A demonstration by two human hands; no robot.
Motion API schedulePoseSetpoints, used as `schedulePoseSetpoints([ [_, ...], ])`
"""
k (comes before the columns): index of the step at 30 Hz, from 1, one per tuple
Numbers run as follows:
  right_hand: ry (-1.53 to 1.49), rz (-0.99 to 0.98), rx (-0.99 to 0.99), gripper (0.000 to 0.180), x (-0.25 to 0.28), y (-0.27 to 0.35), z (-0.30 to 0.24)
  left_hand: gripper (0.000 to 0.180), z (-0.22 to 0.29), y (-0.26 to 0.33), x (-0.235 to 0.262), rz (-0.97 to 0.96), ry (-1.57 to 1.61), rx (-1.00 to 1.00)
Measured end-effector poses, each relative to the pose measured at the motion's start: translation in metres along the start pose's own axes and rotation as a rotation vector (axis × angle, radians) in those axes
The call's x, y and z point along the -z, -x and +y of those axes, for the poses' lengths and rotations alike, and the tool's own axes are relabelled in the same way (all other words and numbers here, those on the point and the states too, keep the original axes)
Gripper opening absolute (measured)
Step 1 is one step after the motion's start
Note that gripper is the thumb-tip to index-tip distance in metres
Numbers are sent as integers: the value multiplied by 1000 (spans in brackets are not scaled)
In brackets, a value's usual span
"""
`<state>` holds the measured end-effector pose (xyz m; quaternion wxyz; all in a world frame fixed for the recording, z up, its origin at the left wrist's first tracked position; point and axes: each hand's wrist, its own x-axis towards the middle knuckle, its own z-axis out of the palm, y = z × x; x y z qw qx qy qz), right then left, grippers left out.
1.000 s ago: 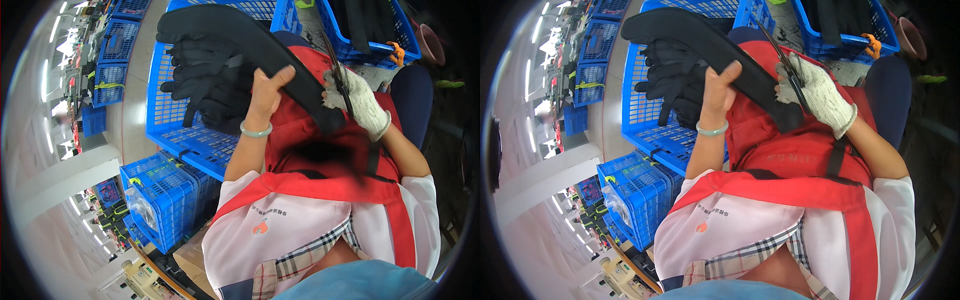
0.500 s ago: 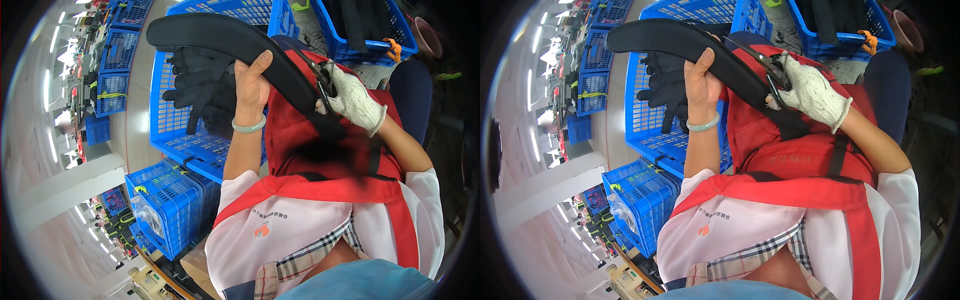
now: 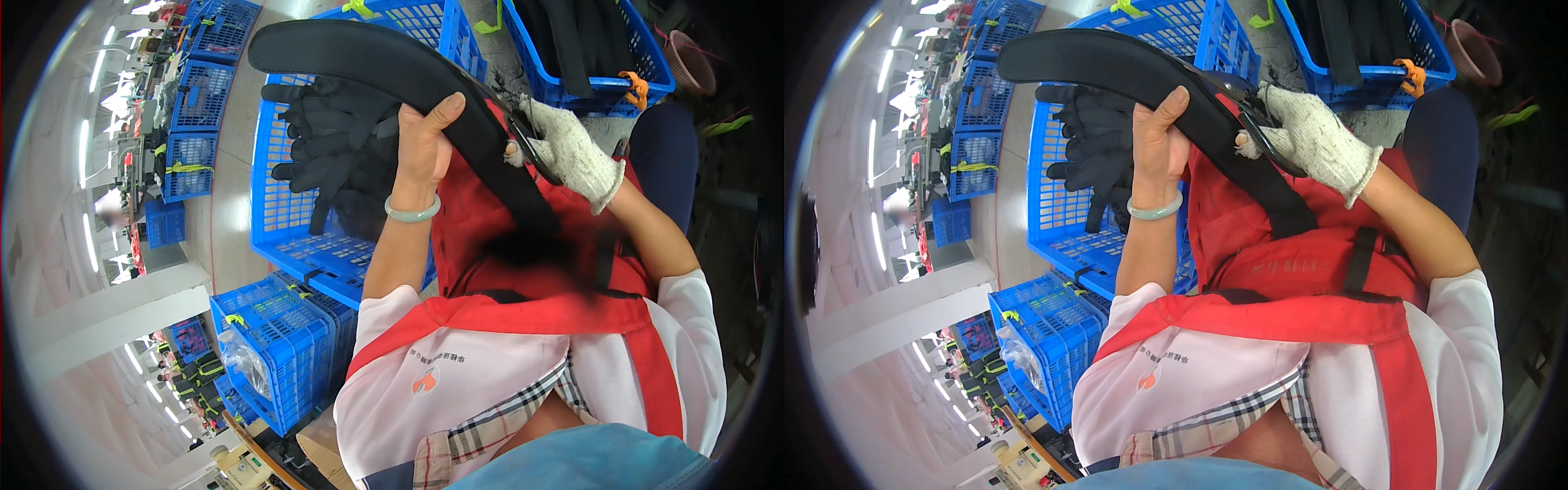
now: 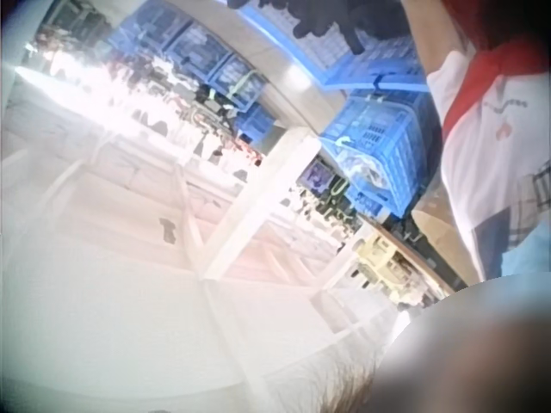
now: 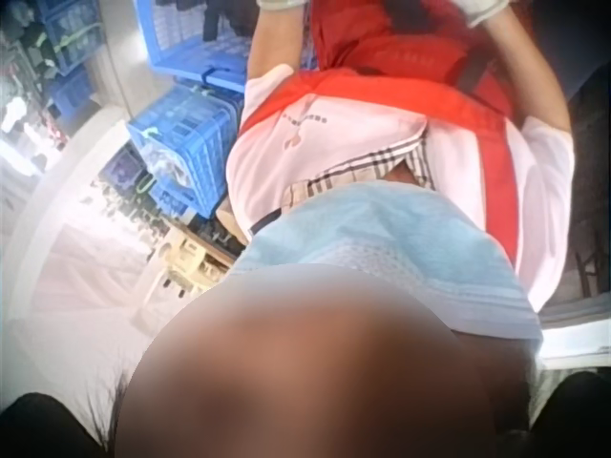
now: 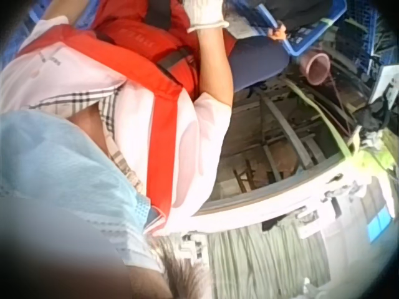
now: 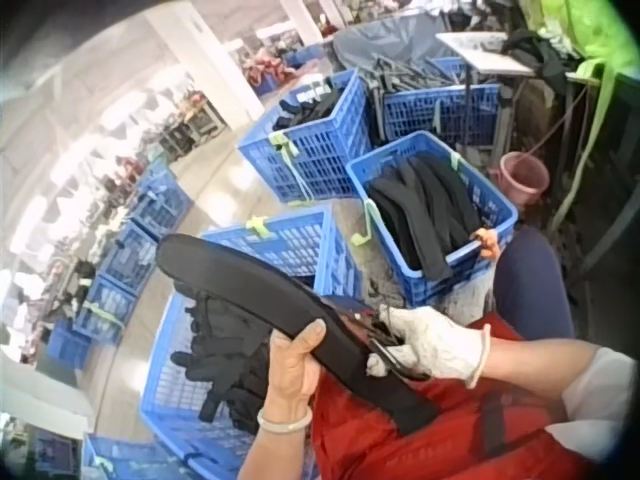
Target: Trim excess material from black fabric straps using scissors in a factory setting.
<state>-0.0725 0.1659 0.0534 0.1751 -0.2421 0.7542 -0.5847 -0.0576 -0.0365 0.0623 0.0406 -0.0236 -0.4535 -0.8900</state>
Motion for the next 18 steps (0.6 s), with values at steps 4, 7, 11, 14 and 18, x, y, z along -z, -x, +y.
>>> schedulePoseSetpoints([
  [4, -197, -30, -70, 29, 1, 2, -11, 26, 5, -6, -13, -59, 6, -3],
  [7, -132, 48, 42, 26, 1, 0, -10, 22, 15, -11, -23, -63, -13, 5],
  [11, -30, 61, 83, 33, 8, 0, -27, 22, 19, -11, -30, -103, -74, -5],
  [14, -185, 98, 125, 35, 6, -3, -13, 27, 15, -14, -27, -140, -75, -12],
  [18, -236, 31, -8, 25, 7, 3, -13, 22, 20, -17, -37, -86, -79, 1],
])
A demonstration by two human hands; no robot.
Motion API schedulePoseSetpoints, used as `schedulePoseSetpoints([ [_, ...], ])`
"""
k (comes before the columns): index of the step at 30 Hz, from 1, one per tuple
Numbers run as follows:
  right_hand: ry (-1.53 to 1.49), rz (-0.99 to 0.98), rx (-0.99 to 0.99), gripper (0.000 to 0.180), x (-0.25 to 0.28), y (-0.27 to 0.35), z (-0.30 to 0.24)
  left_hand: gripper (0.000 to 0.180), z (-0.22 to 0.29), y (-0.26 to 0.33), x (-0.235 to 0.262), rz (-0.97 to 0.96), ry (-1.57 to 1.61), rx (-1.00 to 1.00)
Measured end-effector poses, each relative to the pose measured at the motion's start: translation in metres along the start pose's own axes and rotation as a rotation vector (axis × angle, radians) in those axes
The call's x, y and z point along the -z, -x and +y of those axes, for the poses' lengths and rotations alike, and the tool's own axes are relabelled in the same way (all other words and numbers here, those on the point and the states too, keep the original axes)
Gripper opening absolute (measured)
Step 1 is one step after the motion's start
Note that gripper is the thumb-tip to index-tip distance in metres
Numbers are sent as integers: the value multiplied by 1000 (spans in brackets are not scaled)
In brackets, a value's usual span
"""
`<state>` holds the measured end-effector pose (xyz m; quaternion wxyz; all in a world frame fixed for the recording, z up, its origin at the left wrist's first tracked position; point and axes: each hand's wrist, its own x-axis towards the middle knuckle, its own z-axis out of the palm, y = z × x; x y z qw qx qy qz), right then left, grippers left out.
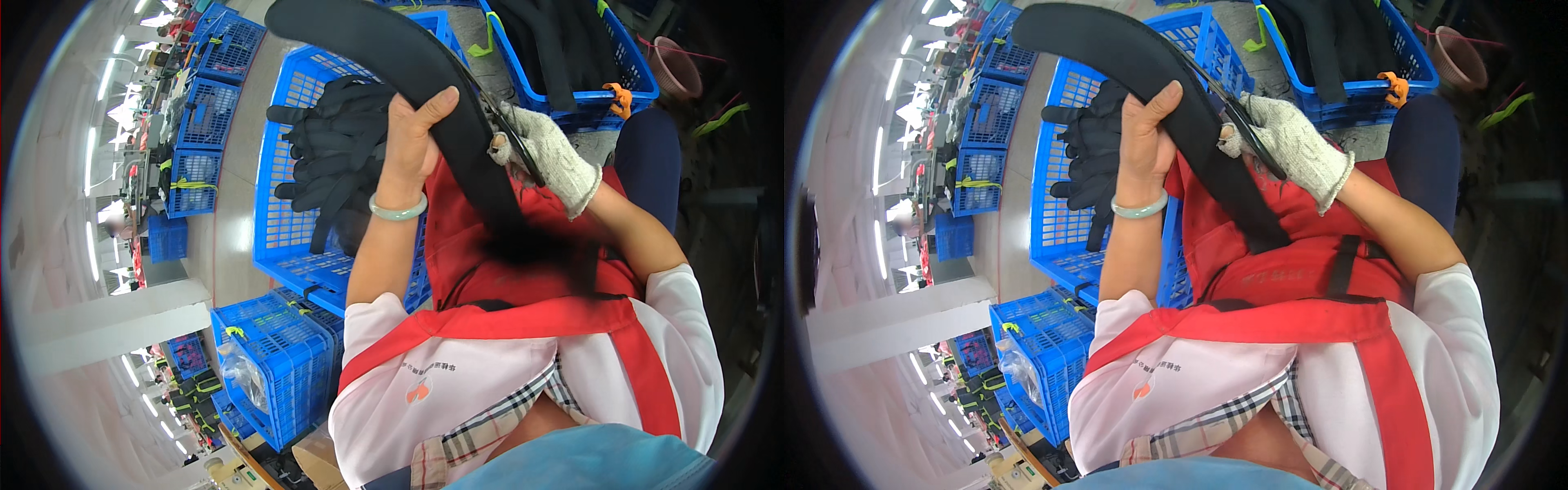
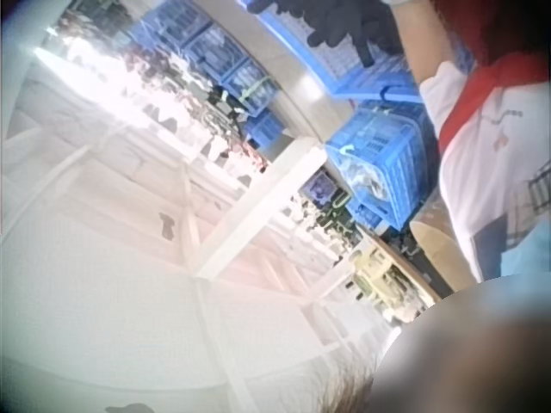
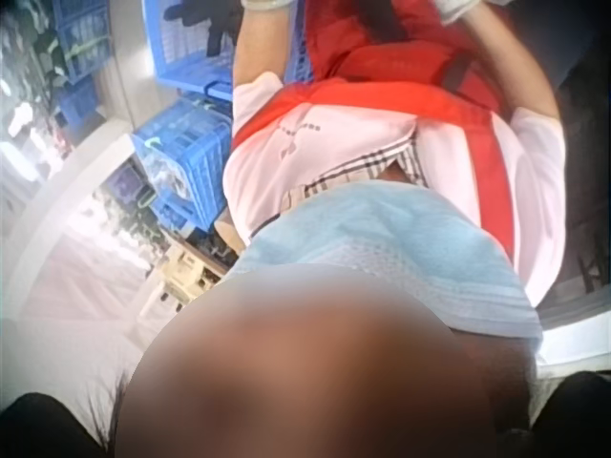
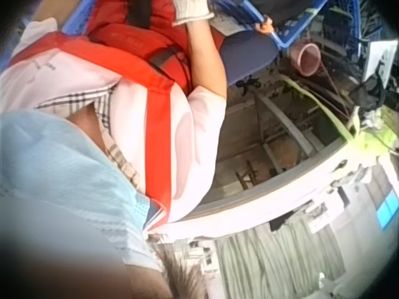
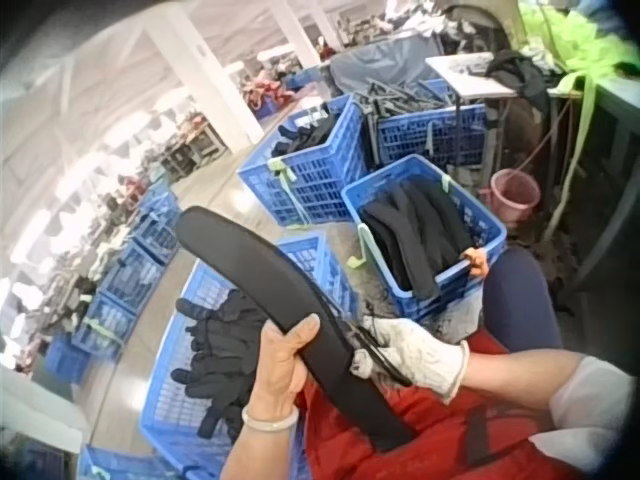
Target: Trim excess material from black fabric straps using scissors in a factory setting.
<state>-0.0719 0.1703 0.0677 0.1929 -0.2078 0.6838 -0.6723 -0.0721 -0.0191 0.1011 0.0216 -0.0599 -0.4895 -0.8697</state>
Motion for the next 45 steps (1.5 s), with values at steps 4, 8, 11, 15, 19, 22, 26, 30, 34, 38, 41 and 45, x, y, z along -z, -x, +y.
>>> schedulePoseSetpoints([
  [4, -302, -29, -132, 31, 0, -4, 7, 24, 22, -9, 7, -84, -93, 96],
  [8, -653, -12, -257, 33, 5, -12, 28, 28, 22, 2, 16, -58, -251, 147],
  [11, -878, -109, -224, 26, 23, -11, 47, 35, 9, 14, 26, -108, -338, 332],
  [15, -930, 33, -101, 26, 37, -23, 51, 46, 8, 29, 43, -218, -655, 516],
  [19, -164, 265, -73, 26, 61, -32, 48, 36, -13, 57, 48, -478, -814, 694],
  [22, -117, 264, -90, 29, 56, -23, 38, 38, -14, 70, 50, -545, -920, 746],
  [26, -433, 105, -80, 33, 63, -15, 71, 33, 3, 55, 39, -467, -1480, 698],
  [30, -494, 135, -101, 28, 57, 0, 81, 18, 3, 67, 41, -179, -1506, -229],
  [34, -16, 258, 502, 20, 50, 10, 84, 20, -36, 105, 18, -448, -499, 749],
  [38, -698, 86, -276, 19, 21, 41, 62, 38, -106, 103, 19, -1, 270, 392],
  [41, -426, 116, -342, 24, 7, 54, 56, 33, -102, 87, 11, 237, 289, 183],
  [45, -323, 24, -281, 25, 1, 47, 51, 27, -95, 76, 3, 187, 88, 72],
])
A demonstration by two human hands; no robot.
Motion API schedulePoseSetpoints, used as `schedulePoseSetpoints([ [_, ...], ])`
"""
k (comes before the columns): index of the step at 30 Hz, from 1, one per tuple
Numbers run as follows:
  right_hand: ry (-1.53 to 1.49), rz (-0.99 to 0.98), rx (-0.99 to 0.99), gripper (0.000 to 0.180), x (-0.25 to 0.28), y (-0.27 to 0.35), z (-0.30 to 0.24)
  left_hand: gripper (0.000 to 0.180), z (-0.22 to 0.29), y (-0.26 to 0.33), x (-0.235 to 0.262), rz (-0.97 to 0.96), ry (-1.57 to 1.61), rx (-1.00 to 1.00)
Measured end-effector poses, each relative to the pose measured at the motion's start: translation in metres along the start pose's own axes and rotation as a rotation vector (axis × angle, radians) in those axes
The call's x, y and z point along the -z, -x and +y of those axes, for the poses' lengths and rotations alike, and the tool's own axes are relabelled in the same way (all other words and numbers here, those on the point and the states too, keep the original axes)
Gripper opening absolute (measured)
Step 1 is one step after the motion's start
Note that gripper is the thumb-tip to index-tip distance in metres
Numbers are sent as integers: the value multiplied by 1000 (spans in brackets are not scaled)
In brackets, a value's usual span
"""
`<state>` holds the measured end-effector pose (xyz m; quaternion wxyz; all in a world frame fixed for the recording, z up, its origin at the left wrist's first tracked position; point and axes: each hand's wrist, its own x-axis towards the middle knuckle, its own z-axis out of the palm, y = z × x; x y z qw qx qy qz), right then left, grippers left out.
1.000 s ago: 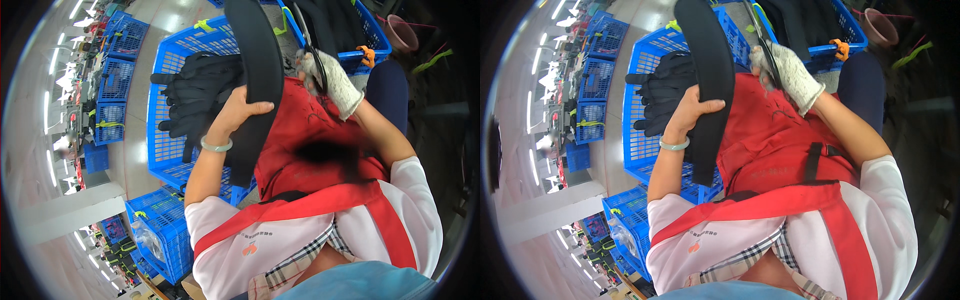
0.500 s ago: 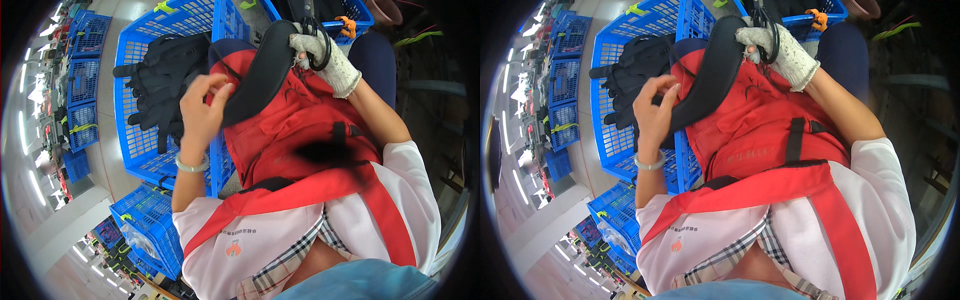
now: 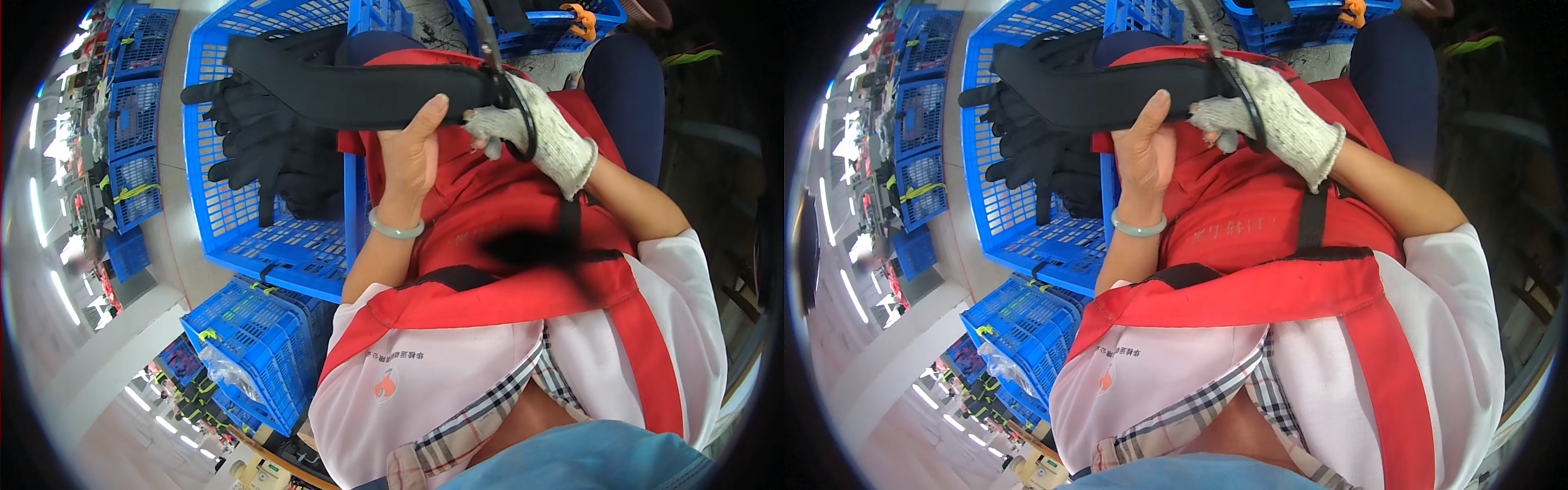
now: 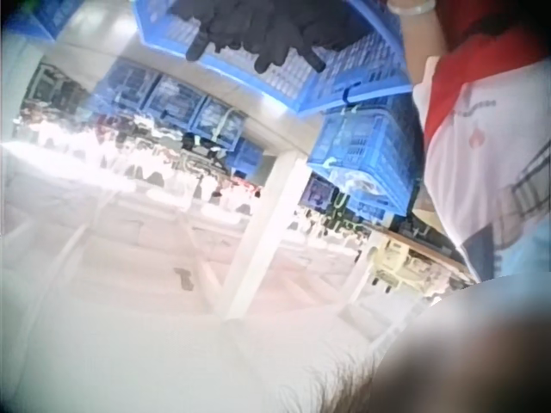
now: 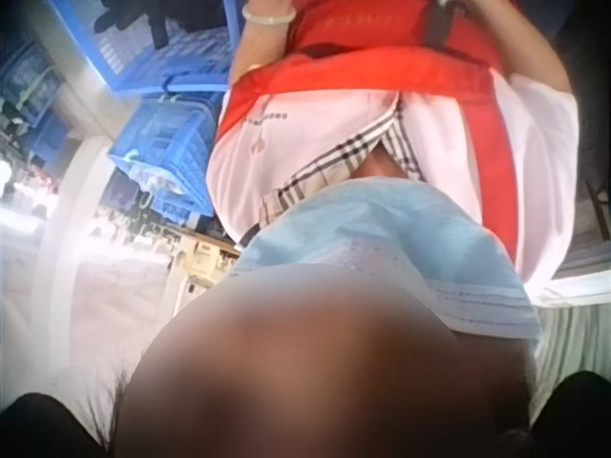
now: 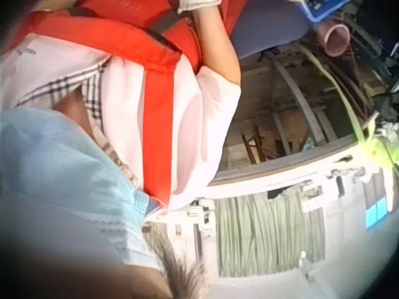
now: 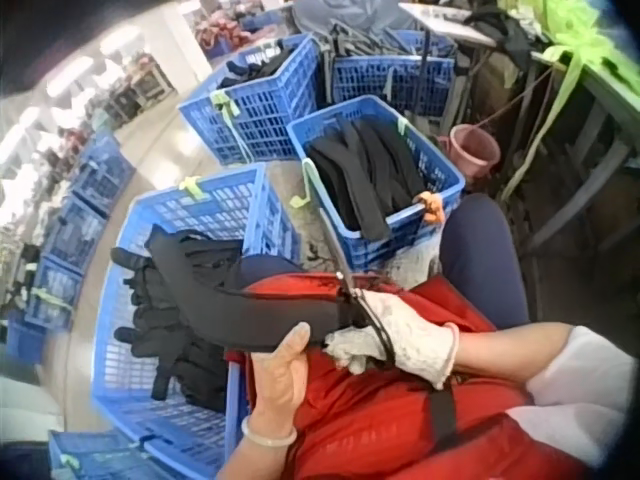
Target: Trim excess material from black fabric straps using scissors in a factory setting.
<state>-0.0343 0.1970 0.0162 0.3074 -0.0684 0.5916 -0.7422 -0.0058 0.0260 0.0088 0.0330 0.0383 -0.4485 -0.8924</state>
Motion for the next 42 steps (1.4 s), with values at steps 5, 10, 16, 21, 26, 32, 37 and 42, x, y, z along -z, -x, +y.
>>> schedulePoseSetpoints([
  [5, 112, -9, 60, 28, -13, -3, -19, 25, 6, -9, 2, 45, 1, 14],
  [10, 171, 40, 45, 39, 19, 10, -3, 31, 15, -17, 8, 76, 205, 29],
  [16, 687, 72, 130, 52, 4, 20, -3, 19, 15, -19, 2, 143, 278, -19],
  [21, 601, 75, 87, 61, 1, 17, 0, 16, 13, -21, 0, 144, 310, 8],
  [26, 628, 62, 106, 64, -5, 12, -2, 17, 15, -21, -4, 122, 349, 2],
  [32, 691, 102, 268, 39, -10, 11, 4, 17, 18, -25, -15, 145, 446, 20],
  [37, 893, 136, 280, 39, -13, 14, -6, 23, 19, -31, -6, 114, 521, 68],
  [42, 625, 79, 125, 30, -12, 9, 2, 18, 19, -29, -15, 156, 540, 55],
])
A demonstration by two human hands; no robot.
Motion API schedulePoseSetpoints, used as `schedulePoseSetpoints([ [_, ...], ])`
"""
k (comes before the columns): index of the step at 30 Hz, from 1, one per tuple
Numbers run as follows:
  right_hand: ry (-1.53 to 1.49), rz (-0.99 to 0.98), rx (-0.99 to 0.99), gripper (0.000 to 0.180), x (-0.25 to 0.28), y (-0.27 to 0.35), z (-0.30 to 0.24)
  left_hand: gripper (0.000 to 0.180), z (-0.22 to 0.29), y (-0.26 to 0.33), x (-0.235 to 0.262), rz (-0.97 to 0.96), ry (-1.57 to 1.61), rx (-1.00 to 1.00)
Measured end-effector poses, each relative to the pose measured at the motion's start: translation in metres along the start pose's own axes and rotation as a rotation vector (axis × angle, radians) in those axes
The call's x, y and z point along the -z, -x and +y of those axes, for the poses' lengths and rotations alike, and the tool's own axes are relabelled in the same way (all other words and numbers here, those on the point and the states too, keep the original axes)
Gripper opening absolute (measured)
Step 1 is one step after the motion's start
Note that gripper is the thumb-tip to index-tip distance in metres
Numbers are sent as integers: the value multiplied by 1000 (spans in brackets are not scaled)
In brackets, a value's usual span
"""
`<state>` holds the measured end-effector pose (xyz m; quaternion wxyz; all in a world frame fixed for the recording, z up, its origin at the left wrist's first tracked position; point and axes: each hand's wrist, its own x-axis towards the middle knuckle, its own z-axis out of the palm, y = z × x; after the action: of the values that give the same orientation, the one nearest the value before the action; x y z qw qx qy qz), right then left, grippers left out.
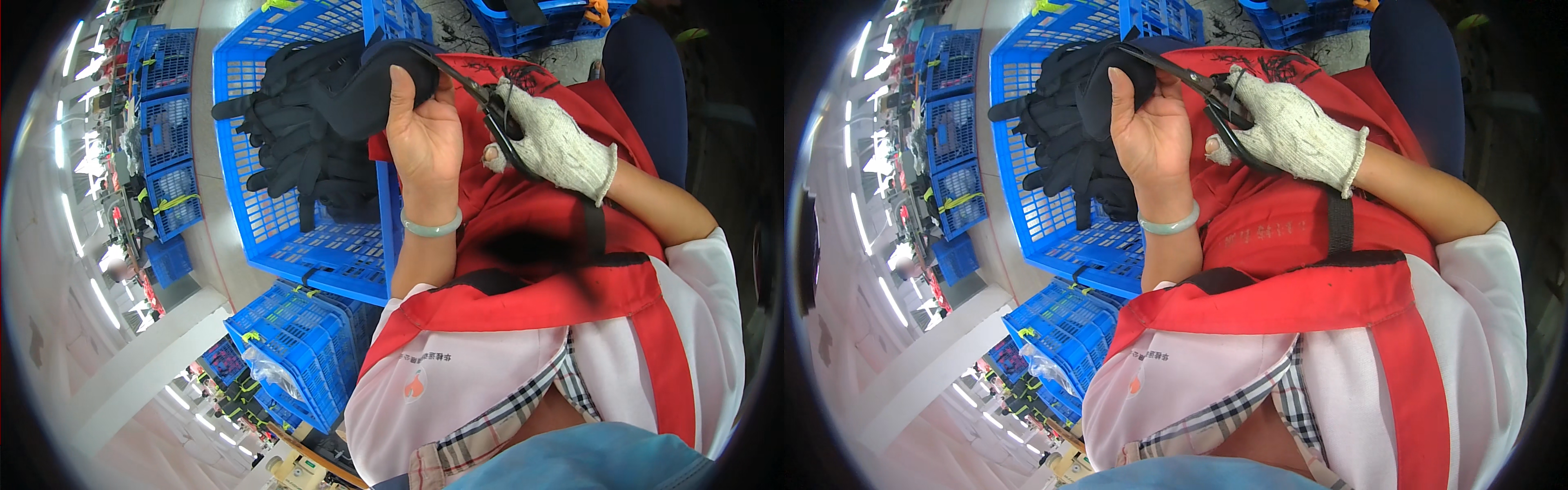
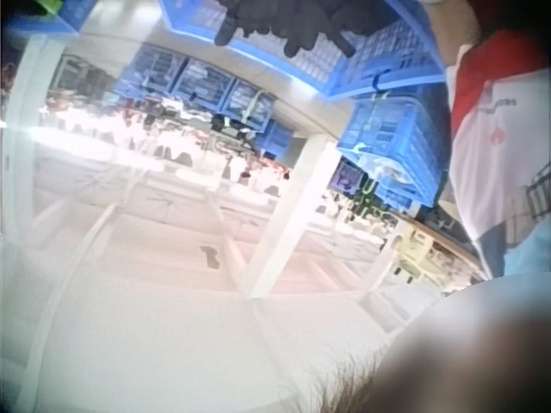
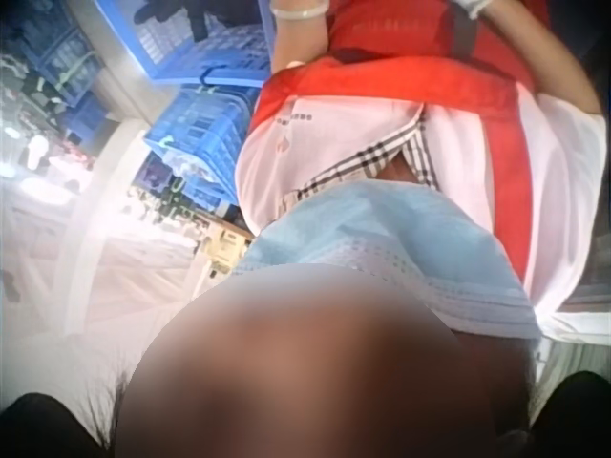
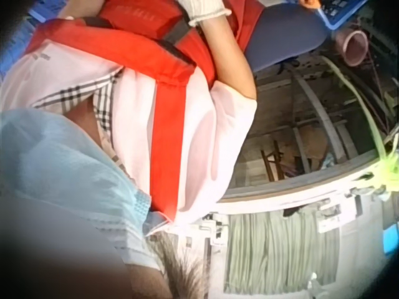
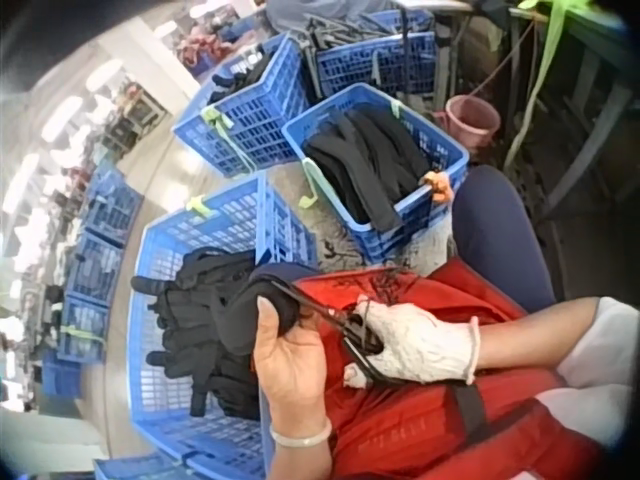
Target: Trim excess material from black fabric straps using scissors in a factory setting.
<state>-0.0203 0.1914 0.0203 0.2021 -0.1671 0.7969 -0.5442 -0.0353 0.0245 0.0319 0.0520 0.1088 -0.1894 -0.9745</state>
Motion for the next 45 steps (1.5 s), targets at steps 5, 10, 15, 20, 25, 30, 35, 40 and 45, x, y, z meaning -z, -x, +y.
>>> schedulePoseSetpoints([
  [5, -300, -26, 3, 26, -5, -2, 9, 18, -1, 0, 1, -9, 23, -8],
  [10, -440, -112, -137, 29, 8, 0, -9, 16, 0, 0, 2, 1, 11, -30],
  [15, -231, -101, -12, 28, 11, 1, -5, 16, -3, 5, 4, -26, -69, -63],
  [20, -297, -113, -1, 27, 16, 1, -3, 30, 2, 5, 13, -67, -167, -63],
  [25, -178, -115, 64, 26, 24, 2, -6, 15, -3, 7, 17, -32, -178, -76],
  [30, -78, -198, -51, 29, 33, 1, -16, 14, 0, 7, 21, -64, -210, -76],
  [35, -50, -204, -20, 29, 33, -3, -9, 13, 2, 7, 21, -46, -177, -59],
  [40, -235, -100, 46, 35, 23, 1, 2, 18, -4, 8, 19, -94, -171, -38],
  [45, -53, 258, 108, 42, 8, -14, 4, 27, -42, 36, 18, -98, -374, 46],
])
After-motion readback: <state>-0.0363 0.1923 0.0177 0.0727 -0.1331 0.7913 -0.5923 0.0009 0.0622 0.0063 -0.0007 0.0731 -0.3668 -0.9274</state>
